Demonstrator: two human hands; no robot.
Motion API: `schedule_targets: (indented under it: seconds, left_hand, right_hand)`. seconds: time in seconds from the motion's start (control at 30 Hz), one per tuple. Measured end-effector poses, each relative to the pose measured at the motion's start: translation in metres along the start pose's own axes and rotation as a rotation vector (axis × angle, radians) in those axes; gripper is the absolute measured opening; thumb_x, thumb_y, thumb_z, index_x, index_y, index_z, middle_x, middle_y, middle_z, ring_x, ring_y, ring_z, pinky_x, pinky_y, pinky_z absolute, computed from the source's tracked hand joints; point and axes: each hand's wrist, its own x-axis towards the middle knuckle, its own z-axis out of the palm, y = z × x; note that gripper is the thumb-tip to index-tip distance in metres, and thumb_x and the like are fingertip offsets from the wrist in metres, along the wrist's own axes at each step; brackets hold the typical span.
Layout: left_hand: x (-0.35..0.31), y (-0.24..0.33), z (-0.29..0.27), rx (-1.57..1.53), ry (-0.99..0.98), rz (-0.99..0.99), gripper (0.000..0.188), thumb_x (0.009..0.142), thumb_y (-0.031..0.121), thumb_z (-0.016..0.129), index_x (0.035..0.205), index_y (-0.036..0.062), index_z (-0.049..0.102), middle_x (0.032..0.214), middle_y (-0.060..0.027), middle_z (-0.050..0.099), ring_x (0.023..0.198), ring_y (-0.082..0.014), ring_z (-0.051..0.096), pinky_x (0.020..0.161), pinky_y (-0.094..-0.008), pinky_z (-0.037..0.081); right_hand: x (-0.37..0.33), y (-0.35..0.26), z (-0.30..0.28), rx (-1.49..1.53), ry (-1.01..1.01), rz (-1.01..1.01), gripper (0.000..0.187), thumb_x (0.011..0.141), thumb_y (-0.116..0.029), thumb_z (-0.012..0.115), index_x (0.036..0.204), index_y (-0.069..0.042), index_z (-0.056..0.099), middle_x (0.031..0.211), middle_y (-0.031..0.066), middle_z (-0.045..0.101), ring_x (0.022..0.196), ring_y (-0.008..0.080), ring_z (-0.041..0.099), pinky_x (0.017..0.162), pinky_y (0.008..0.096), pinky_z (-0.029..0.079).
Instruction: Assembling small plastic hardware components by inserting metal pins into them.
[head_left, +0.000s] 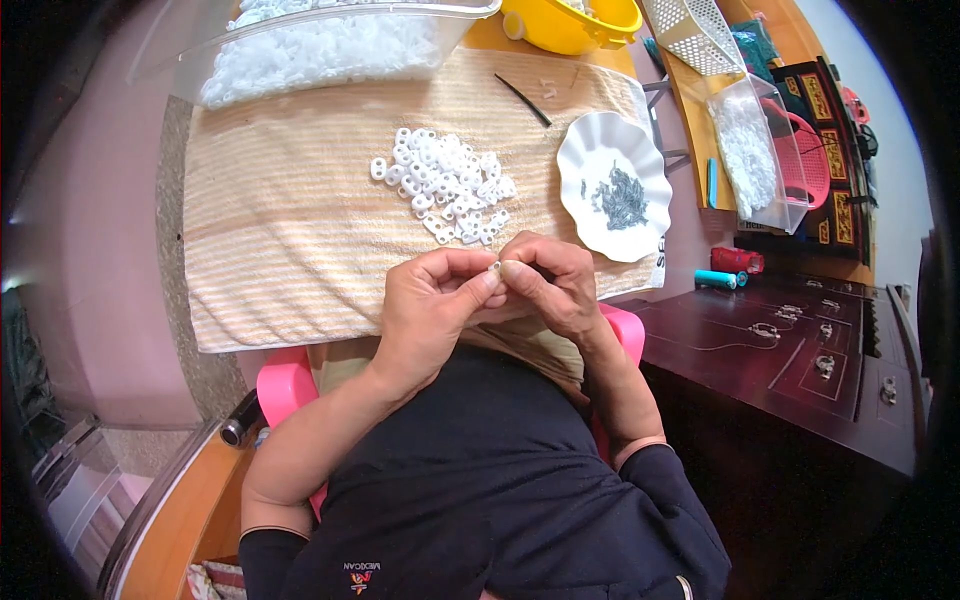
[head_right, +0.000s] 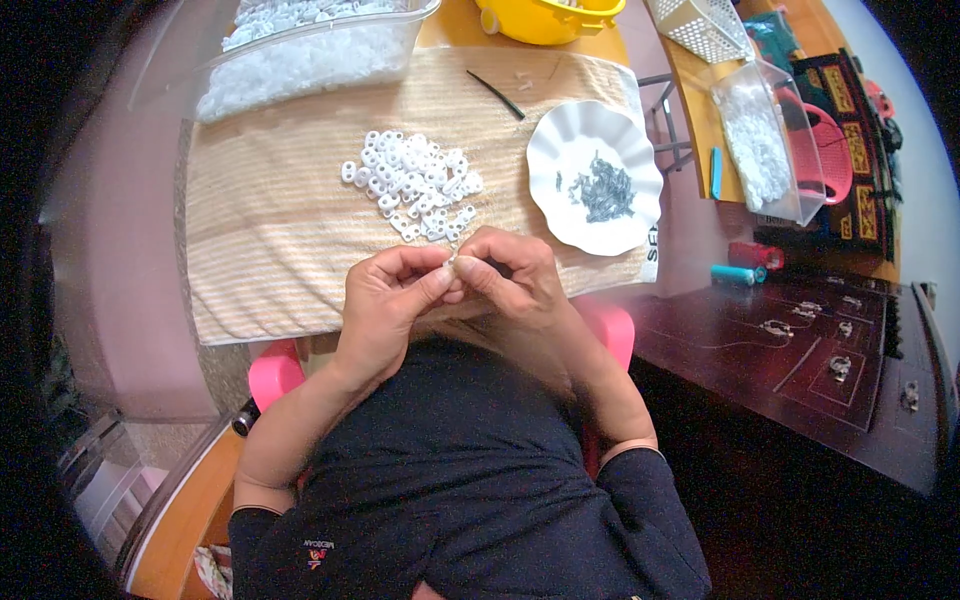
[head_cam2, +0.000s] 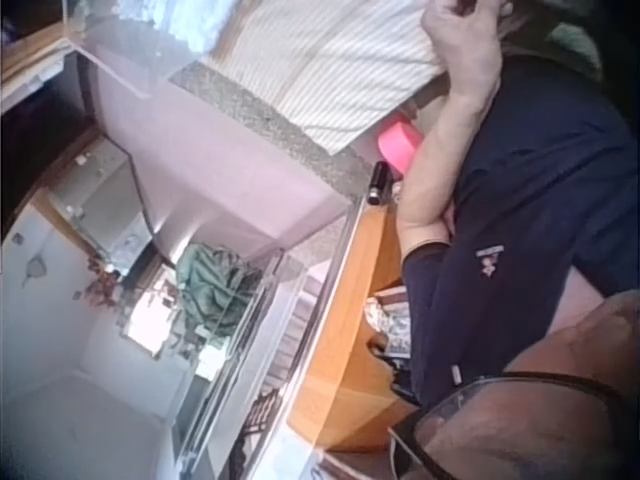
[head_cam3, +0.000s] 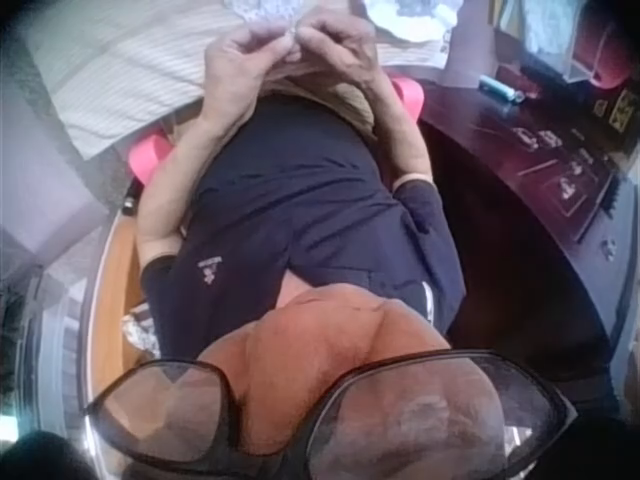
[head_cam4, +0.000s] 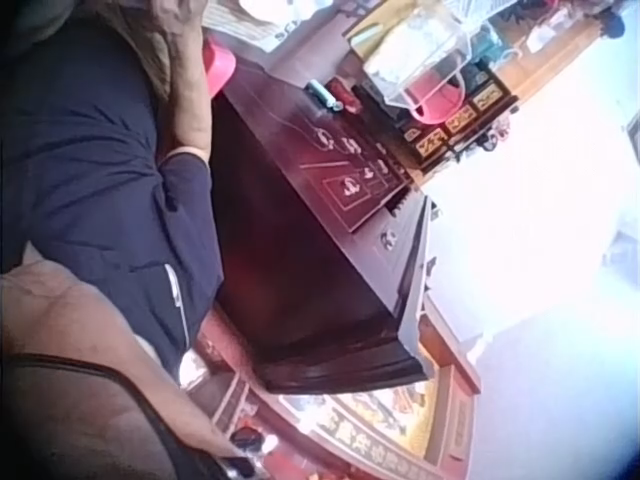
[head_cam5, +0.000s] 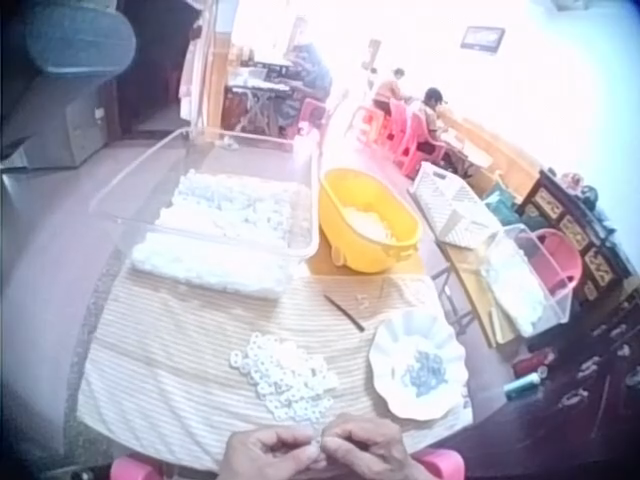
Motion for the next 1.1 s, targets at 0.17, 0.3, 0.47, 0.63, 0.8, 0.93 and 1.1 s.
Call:
schedule_targets:
  seconds: [0.17,0.3,0.47,0.63,0.8,0.93,1.1]
  left_hand:
    - [0.001,0.003,0.002,0.003,-0.009,0.013,0.017,0.089,0.005,0.064,0.104,-0.0049,0.063,0.089,-0.0074,0.067,0.077,-0.0098,0.065,0.073,-0.0212,0.055]
    - [0.001,0.005,0.001,-0.011,-0.011,0.009,0.017,0.089,0.004,0.064,0.104,-0.0046,0.064,0.09,-0.0076,0.067,0.077,-0.0098,0.064,0.073,-0.0209,0.055]
    - [0.002,0.006,0.001,-0.038,0.003,-0.009,0.017,0.089,0.004,0.064,0.104,-0.0044,0.064,0.09,-0.008,0.067,0.077,-0.0101,0.065,0.073,-0.021,0.055]
    - [0.002,0.008,0.001,-0.059,0.005,-0.013,0.017,0.089,0.004,0.064,0.104,-0.0046,0.063,0.091,-0.0087,0.067,0.077,-0.0108,0.065,0.073,-0.0214,0.055]
    - [0.002,0.008,0.001,-0.07,-0.001,-0.03,0.017,0.089,0.003,0.063,0.104,-0.005,0.063,0.09,-0.0093,0.067,0.078,-0.0112,0.065,0.073,-0.022,0.055]
    - [0.002,0.008,0.0,-0.066,-0.007,-0.034,0.016,0.089,0.003,0.063,0.104,-0.0049,0.063,0.09,-0.009,0.067,0.078,-0.0112,0.065,0.073,-0.0221,0.055]
    - [0.001,0.008,0.001,-0.07,-0.02,-0.041,0.016,0.089,0.004,0.063,0.103,-0.0047,0.063,0.088,-0.0081,0.067,0.077,-0.0104,0.065,0.073,-0.0217,0.055]
  right_hand:
    - [0.001,0.002,-0.003,0.036,-0.018,0.007,0.014,0.092,-0.006,0.057,0.084,0.004,0.062,0.08,0.0065,0.062,0.072,0.0109,0.055,0.064,0.0239,0.044]
    - [0.001,-0.003,0.001,0.113,0.008,0.069,0.013,0.092,-0.006,0.057,0.085,0.004,0.062,0.082,0.0065,0.062,0.074,0.0108,0.055,0.066,0.0238,0.044]
    - [0.0,0.002,0.002,0.143,0.047,0.049,0.009,0.092,-0.003,0.059,0.09,0.005,0.062,0.089,0.0076,0.061,0.079,0.011,0.056,0.069,0.023,0.046]
    - [0.0,0.004,0.003,0.188,0.052,0.04,0.008,0.091,-0.002,0.059,0.092,0.005,0.062,0.092,0.0079,0.06,0.08,0.0107,0.056,0.069,0.022,0.046]
    - [-0.001,0.008,0.001,0.151,0.055,0.045,0.009,0.092,-0.003,0.058,0.092,0.005,0.061,0.091,0.0074,0.06,0.079,0.0099,0.055,0.068,0.0215,0.045]
    - [0.0,0.015,-0.002,-0.03,0.027,-0.067,0.009,0.093,-0.004,0.058,0.092,0.005,0.061,0.088,0.0061,0.06,0.077,0.009,0.055,0.067,0.021,0.045]
    - [-0.001,0.012,-0.003,-0.055,0.011,-0.043,0.011,0.094,-0.006,0.057,0.091,0.004,0.061,0.086,0.0053,0.06,0.076,0.0084,0.055,0.066,0.0208,0.045]
